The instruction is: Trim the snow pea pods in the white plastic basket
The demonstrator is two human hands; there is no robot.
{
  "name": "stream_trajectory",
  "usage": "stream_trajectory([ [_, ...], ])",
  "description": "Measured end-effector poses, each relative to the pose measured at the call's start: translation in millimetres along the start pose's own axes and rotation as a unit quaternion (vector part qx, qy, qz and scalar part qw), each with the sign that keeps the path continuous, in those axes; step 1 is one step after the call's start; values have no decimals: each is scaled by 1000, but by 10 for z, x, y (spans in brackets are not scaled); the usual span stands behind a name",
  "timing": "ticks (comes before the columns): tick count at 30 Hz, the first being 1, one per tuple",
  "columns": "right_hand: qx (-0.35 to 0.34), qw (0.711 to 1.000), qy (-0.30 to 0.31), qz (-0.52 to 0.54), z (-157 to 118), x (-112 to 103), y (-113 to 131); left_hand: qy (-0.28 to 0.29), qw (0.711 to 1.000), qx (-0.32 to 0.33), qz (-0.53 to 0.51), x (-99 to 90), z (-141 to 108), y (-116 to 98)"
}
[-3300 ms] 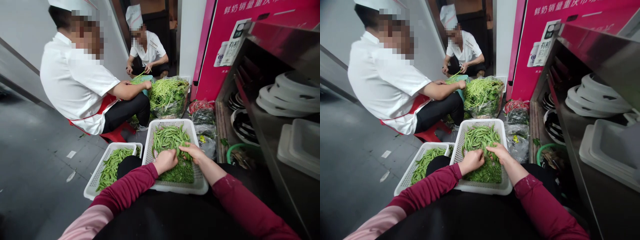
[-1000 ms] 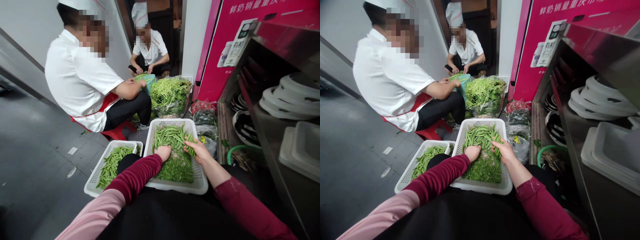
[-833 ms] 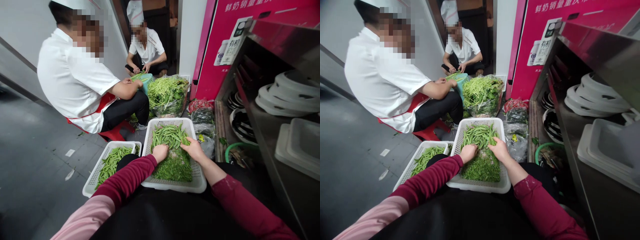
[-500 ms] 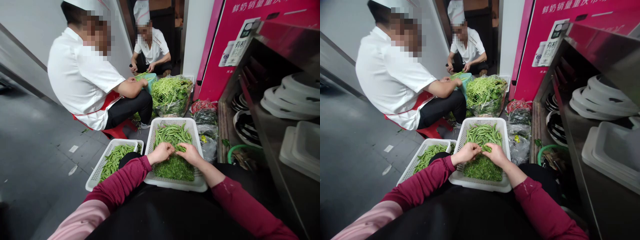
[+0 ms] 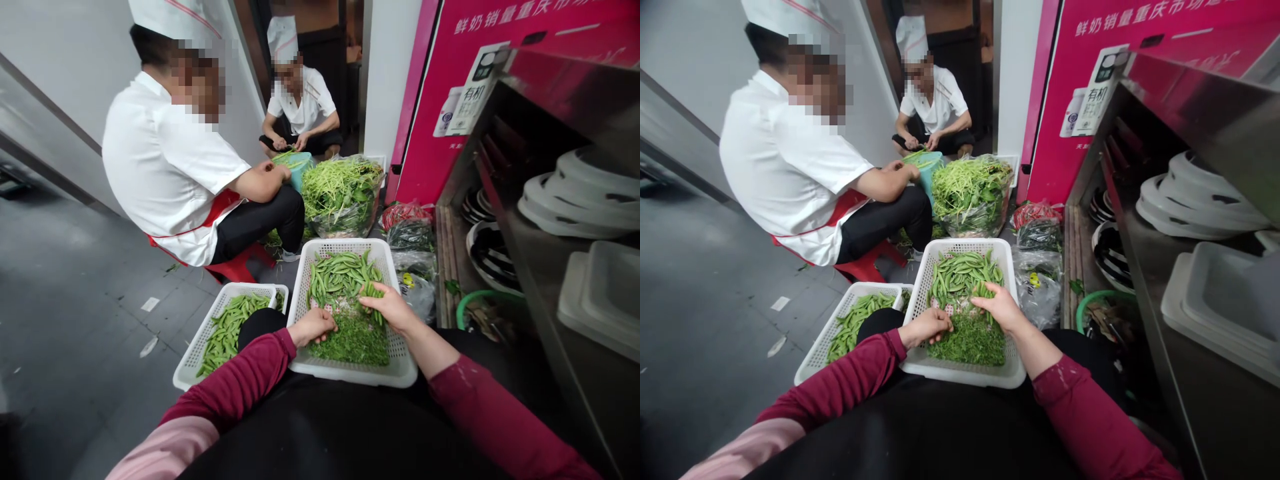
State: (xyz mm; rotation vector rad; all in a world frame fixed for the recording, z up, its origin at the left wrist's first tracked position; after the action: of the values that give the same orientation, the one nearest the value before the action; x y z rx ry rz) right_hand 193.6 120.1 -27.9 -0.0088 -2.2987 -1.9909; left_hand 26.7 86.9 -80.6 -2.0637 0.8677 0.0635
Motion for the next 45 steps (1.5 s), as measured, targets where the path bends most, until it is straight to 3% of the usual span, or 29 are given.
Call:
stream_trajectory([
  [4,39,996,17,74,-10,70,-86,-20,982,171,73,-21,-117,-505],
  [6,51,996,35,71,-10,102,-103,23,974,195,110,71,-148,-686],
  [8,42,999,9,24,13,14,-87,49,965,184,181,138,-144,-762],
  [11,-70,983,-93,-139,29,-239,147,-27,916,192,351,45,-148,-864],
  [12,-123,968,-90,-199,14,-224,250,-48,894,200,399,16,-165,-899],
  [14,-206,932,4,-296,-38,9,349,-41,861,218,458,22,-209,-940],
  [16,-234,901,111,-349,-113,273,299,-16,841,251,478,54,-268,-996],
  [17,-229,894,134,-362,-135,349,262,-14,836,270,477,58,-297,-1039],
  [19,-200,908,118,-349,-123,377,218,-37,837,310,451,31,-342,-1145],
  [21,-148,946,77,-276,-76,308,178,-90,850,343,390,-27,-365,-1238],
  [24,-51,997,-28,-43,24,-2,97,-171,877,320,316,-91,-282,-1155],
  [25,-21,995,-78,53,52,-159,59,-173,885,290,321,-62,-213,-1050],
  [27,26,958,-176,226,81,-486,-17,-129,889,228,376,77,-55,-784],
  [30,66,909,-215,351,125,-751,-43,-81,857,208,465,228,131,-541],
  [34,108,913,-162,359,160,-625,-45,-156,844,175,482,115,473,-647],
  [39,137,920,-164,329,160,-462,-190,-133,855,120,487,139,828,-733],
  [42,181,933,-155,269,161,-431,-347,-136,862,117,474,73,704,-656],
  [45,209,945,-131,215,156,-294,-492,-147,886,164,407,-8,369,-629],
])
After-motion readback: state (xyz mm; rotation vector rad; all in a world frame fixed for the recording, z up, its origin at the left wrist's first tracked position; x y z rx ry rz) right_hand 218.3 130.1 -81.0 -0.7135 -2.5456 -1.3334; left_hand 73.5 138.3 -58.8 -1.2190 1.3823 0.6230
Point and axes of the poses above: each hand's wrist, its own z-axis towards the middle knuckle, its own x-axis out of the palm, y = z × x, the point moved 9 cm from there along z, towards the middle knuckle, and after that the axes turned 2 degrees about -y, right-handed, at the moved point
